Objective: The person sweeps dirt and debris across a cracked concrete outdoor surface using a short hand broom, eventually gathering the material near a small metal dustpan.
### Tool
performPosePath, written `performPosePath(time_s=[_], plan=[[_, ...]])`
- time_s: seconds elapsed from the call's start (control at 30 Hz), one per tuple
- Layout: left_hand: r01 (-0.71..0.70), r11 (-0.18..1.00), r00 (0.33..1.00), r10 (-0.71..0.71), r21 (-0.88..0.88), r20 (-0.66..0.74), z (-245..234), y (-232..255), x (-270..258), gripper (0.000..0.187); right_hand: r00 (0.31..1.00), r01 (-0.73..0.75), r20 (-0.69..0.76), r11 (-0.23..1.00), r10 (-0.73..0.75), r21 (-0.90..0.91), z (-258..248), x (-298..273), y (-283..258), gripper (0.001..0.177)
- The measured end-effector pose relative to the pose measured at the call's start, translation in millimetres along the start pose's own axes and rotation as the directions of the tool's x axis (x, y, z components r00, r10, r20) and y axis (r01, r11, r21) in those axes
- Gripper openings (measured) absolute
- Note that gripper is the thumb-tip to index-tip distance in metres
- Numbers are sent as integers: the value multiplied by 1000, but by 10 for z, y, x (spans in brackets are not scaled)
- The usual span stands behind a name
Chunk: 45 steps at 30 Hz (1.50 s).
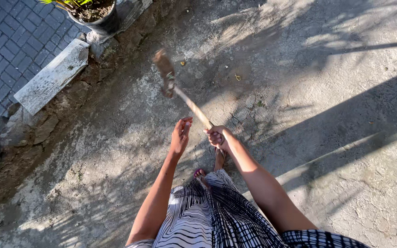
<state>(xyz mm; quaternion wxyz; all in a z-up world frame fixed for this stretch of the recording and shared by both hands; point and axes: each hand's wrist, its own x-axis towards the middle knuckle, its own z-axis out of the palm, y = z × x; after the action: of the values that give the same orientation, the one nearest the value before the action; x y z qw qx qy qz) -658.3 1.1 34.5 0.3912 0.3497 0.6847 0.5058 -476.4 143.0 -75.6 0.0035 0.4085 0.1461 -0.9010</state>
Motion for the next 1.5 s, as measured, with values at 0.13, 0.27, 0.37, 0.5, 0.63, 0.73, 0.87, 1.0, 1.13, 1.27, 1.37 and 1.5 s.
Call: performPosePath(time_s=[0.13, 0.27, 0.37, 0.5, 0.63, 0.73, 0.87, 1.0, 1.13, 1.27, 1.37, 1.5], plan=[[-70, 997, 998, 70, 13, -6, 27, 44, 316, 34, 1000, -7, -9, 993, 5, -115, 155, 677, -169, 17], [-114, 993, 993, 115, -38, 11, 70, -89, 767, 32, 988, -132, 121, 940, 98, 313, -718, 396, -991, 27], [-99, 995, 995, 100, -13, 23, 292, -117, 1227, 31, 833, 217, -533, 974, -147, 70, -1358, -117, -1595, 18], [-71, 997, 997, 70, 18, 39, 539, -40, 1735, 31, 563, 232, -778, 957, -278, -174, -1493, -164, -2145, 24], [-63, 997, 997, 62, 36, 51, 781, 227, 2216, 30, 883, 276, -384, 960, -271, -43, -1172, -202, -2250, 18], [-33, 994, 998, 27, 104, 62, 892, 455, 2538, 30, 976, 146, -175, 986, -131, 77, -709, -14, -2293, 18], [-70, 991, 997, 66, 116, 38, 863, 657, 2853, 31, 997, 37, -71, 998, -33, 57, -22, 1008, -2373, 21], [-61, 985, 998, 61, 159, 1, 732, 634, 3108, 32, 993, 109, 5, 964, -114, 243, 258, 1728, -2485, 24], [-69, 997, 997, 70, 47, -20, 640, 567, 3300, 30, 961, 61, 226, 922, -157, 381, -463, 1682, -2948, 18], [-22, 996, 1000, 23, 91, -11, 561, 520, 3524, 30, 845, 354, -433, 935, -313, 15, -1296, 1020, -3490, 19], [-49, 996, 999, 49, 79, 8, 607, 452, 3821, 29, 754, 377, -564, 925, -338, -51, -1262, 1019, -3665, 24], [7, 1000, 998, -8, 25, 63, 791, 594, 4359, 29, 801, 382, -481, 923, -356, -48, -1067, 1026, -3734, 7]])
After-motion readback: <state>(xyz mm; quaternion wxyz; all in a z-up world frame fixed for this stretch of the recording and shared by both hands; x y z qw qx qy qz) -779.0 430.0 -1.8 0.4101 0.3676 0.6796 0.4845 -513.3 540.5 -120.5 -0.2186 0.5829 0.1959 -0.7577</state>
